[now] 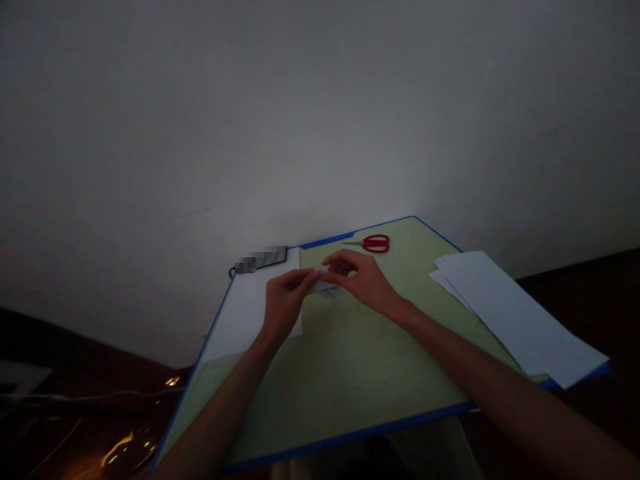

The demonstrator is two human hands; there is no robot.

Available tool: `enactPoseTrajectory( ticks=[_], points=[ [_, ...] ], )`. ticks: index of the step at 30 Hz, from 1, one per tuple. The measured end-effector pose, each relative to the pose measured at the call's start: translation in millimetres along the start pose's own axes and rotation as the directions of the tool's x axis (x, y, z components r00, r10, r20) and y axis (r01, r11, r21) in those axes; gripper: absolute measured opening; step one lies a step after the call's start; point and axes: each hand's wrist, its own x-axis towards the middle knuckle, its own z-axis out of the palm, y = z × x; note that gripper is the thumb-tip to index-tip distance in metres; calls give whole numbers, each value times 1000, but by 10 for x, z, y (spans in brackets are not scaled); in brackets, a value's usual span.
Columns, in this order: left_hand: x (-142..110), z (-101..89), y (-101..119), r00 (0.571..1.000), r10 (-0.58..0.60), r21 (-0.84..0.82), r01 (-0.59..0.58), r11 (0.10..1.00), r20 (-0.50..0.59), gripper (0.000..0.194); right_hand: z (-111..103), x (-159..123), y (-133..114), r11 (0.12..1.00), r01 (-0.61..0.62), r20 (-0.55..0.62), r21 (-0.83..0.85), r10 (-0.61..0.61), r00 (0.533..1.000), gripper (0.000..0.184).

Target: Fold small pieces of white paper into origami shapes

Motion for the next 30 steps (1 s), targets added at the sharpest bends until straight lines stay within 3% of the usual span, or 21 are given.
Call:
enactPoseTrajectory(
  ticks=[5,14,30],
  points=[
    [9,20,0,999,-21,-20,20,1000,-39,26,3,-13,-29,966,233,11,-111,-233,972,11],
    [-9,28,25,999,-23,-52,21,998,-31,23,8,-13,3,894,384,-13,-230,-398,917,12],
    [-28,23,75,997,66,22,-65,998,-51,20,54,-32,-73,955,217,7,-203,-220,975,14]
  ],
)
